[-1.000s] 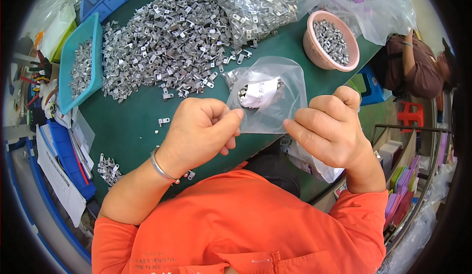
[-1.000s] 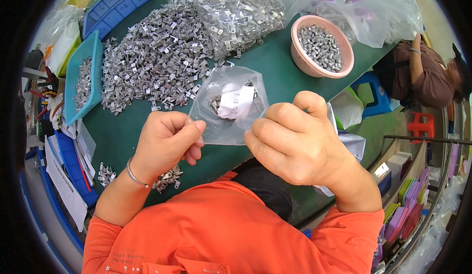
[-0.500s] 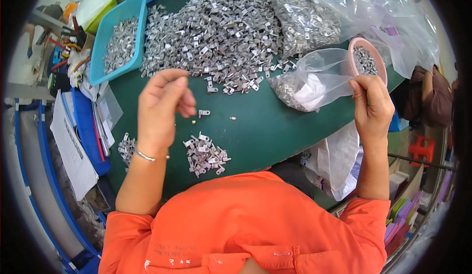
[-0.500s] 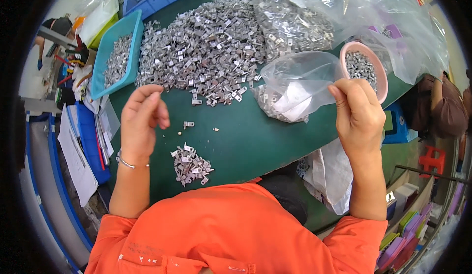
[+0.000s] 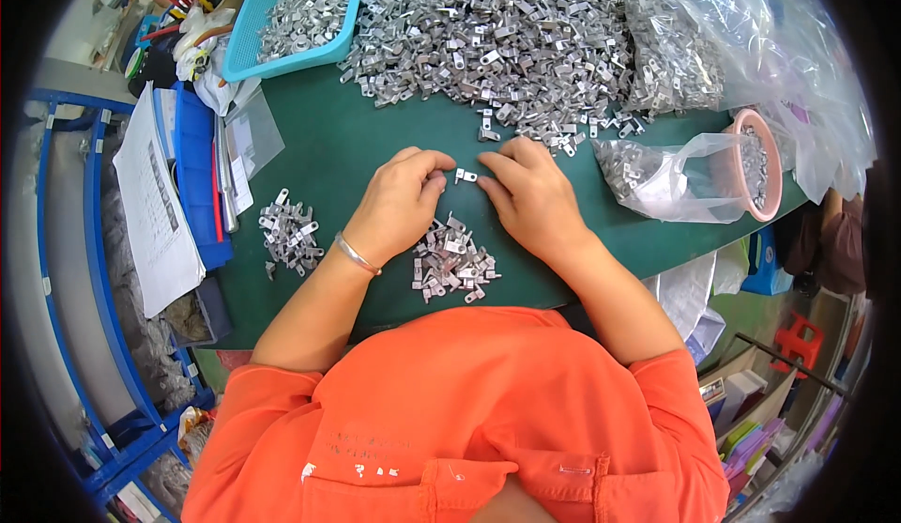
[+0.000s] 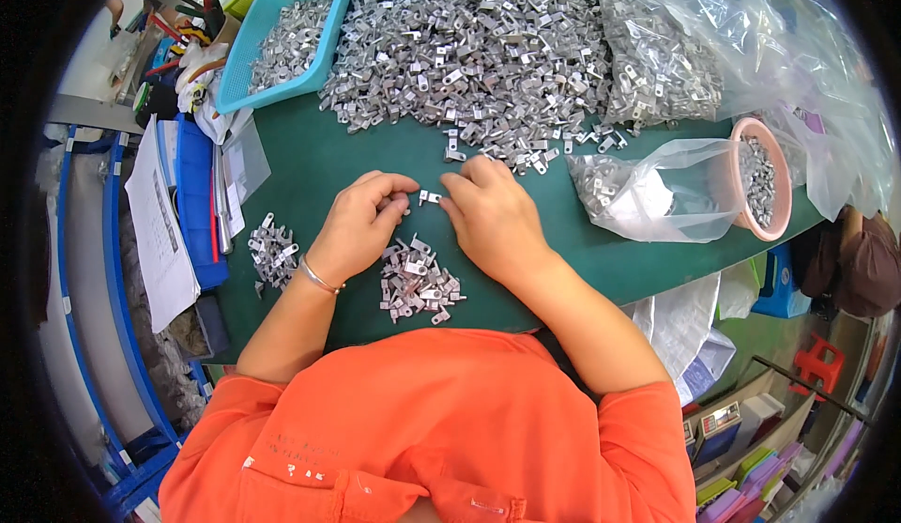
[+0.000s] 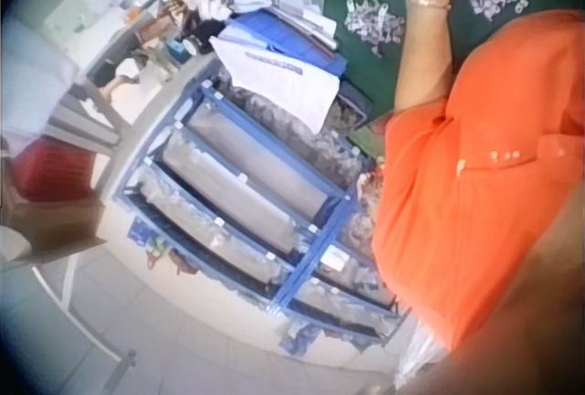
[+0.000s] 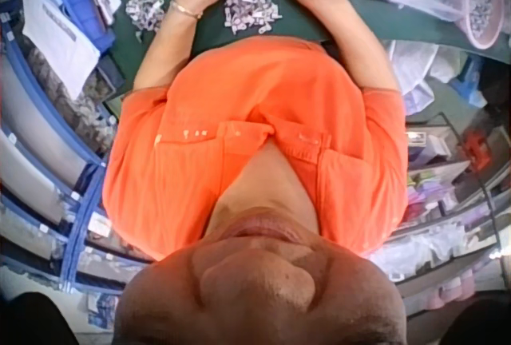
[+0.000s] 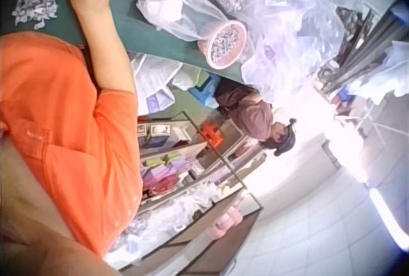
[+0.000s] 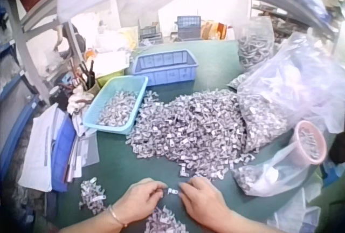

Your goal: The person sorts small silver metal fasteners on a green workbench. They pick up handfuls of the fasteners, inspect them, and place them into a clear plastic bag. The person also moves a blue plastic bin and handles a pink bowl containing similar items.

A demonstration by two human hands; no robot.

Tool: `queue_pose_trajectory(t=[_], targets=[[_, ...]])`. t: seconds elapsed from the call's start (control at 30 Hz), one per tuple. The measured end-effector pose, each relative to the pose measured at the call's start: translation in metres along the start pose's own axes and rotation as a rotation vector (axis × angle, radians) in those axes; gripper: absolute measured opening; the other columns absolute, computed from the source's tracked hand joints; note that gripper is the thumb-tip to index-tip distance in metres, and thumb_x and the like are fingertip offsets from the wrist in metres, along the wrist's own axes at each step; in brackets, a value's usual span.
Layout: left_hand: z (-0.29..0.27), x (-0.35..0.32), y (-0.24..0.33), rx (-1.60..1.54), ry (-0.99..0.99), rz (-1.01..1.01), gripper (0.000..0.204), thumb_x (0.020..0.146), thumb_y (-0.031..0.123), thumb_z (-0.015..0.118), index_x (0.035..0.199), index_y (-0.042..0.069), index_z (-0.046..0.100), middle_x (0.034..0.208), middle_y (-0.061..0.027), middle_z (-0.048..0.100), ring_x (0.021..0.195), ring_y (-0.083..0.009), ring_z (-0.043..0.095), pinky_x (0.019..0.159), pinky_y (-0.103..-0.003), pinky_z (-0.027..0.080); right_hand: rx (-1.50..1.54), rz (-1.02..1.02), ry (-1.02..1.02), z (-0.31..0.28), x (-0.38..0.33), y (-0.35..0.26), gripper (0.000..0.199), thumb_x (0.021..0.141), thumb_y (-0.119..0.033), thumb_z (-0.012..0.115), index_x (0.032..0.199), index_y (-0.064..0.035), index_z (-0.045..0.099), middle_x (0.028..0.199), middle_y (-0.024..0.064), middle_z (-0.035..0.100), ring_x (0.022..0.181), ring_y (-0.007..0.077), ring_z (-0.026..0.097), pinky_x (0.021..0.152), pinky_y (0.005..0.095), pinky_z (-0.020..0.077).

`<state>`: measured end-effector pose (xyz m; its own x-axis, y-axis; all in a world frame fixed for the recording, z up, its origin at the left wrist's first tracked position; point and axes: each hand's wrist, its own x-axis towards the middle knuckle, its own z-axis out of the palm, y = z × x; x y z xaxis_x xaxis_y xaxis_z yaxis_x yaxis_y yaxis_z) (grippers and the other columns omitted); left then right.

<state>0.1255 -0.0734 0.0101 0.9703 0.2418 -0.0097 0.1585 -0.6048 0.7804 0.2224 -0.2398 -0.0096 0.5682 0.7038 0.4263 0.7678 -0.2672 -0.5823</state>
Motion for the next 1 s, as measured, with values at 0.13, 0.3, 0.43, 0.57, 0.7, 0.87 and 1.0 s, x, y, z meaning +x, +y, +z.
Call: queue_pose_trajectory(t=[0.13, 0.3, 0.43, 0.57, 0.7, 0.87, 1.0], targets=[[0.001, -0.007, -0.007, -0.128, 0.026, -0.047, 0.018, 0.084, 0.000, 0.061, 0.102, -0.001, 0.064, 0.088, -0.0071, 0.060, 0.075, -0.0133, 0.062, 0.068, -0.024, 0.050, -0.048, -0.082, -0.060, 0.013, 0.005, 0.004, 0.010, 0.075, -0.003, 0.068, 0.085, -0.0033, 0.064, 0.087, 0.0095, 0.056, 0.082, 0.0290, 0.056, 0.071, 0.0362, 0.0462], [0.002, -0.015, -0.002, -0.223, 0.029, -0.074, 0.025, 0.077, 0.003, 0.073, 0.101, -0.002, 0.066, 0.086, -0.0044, 0.062, 0.070, -0.0075, 0.061, 0.063, -0.020, 0.051, 0.079, -0.089, -0.038, 0.008, 0.000, -0.004, 0.010, 0.077, -0.004, 0.066, 0.085, -0.0063, 0.060, 0.085, 0.0062, 0.058, 0.080, 0.0257, 0.056, 0.069, 0.0344, 0.0435], [0.002, -0.021, 0.005, -0.411, -0.007, -0.086, 0.023, 0.077, 0.001, 0.073, 0.099, -0.003, 0.066, 0.090, -0.0054, 0.064, 0.076, -0.0085, 0.064, 0.066, -0.021, 0.052, 0.286, -0.113, 0.053, 0.002, -0.010, -0.017, 0.015, 0.077, 0.003, 0.066, 0.088, -0.0029, 0.057, 0.088, 0.0099, 0.064, 0.076, 0.0268, 0.062, 0.065, 0.0329, 0.0495], [0.004, -0.025, 0.007, -0.511, -0.008, -0.066, 0.023, 0.077, -0.003, 0.072, 0.099, -0.004, 0.065, 0.091, -0.0057, 0.064, 0.079, -0.0104, 0.064, 0.069, -0.022, 0.052, 0.448, -0.038, 0.113, -0.003, -0.016, -0.024, 0.020, 0.075, 0.008, 0.069, 0.086, -0.0016, 0.055, 0.088, 0.0119, 0.066, 0.076, 0.0225, 0.065, 0.065, 0.0287, 0.0522], [0.010, -0.025, 0.004, -0.557, 0.043, 0.005, 0.026, 0.075, -0.003, 0.073, 0.100, -0.001, 0.064, 0.090, -0.0066, 0.064, 0.078, -0.0112, 0.065, 0.069, -0.023, 0.054, 0.608, 0.074, 0.187, 0.002, -0.027, -0.024, 0.023, 0.074, 0.009, 0.071, 0.085, -0.0023, 0.054, 0.089, 0.0128, 0.067, 0.077, 0.0201, 0.065, 0.066, 0.0270, 0.0526], [0.011, -0.028, 0.005, -0.750, -0.010, -0.053, 0.029, 0.078, -0.008, 0.069, 0.105, -0.002, 0.060, 0.093, -0.0077, 0.064, 0.083, -0.0124, 0.063, 0.072, -0.023, 0.053, 0.600, 0.031, 0.191, -0.003, -0.025, -0.026, 0.023, 0.074, 0.011, 0.069, 0.086, -0.0026, 0.054, 0.090, 0.0132, 0.067, 0.078, 0.0219, 0.065, 0.067, 0.0283, 0.0526], [0.009, -0.032, 0.005, -0.784, -0.012, 0.010, 0.019, 0.080, -0.009, 0.066, 0.096, -0.001, 0.062, 0.093, -0.0085, 0.065, 0.086, -0.0133, 0.063, 0.072, -0.023, 0.054, 0.485, -0.188, 0.113, -0.010, -0.022, -0.023, 0.027, 0.068, 0.015, 0.065, 0.087, -0.0018, 0.056, 0.090, 0.0132, 0.066, 0.080, 0.0277, 0.064, 0.068, 0.0328, 0.0523]])
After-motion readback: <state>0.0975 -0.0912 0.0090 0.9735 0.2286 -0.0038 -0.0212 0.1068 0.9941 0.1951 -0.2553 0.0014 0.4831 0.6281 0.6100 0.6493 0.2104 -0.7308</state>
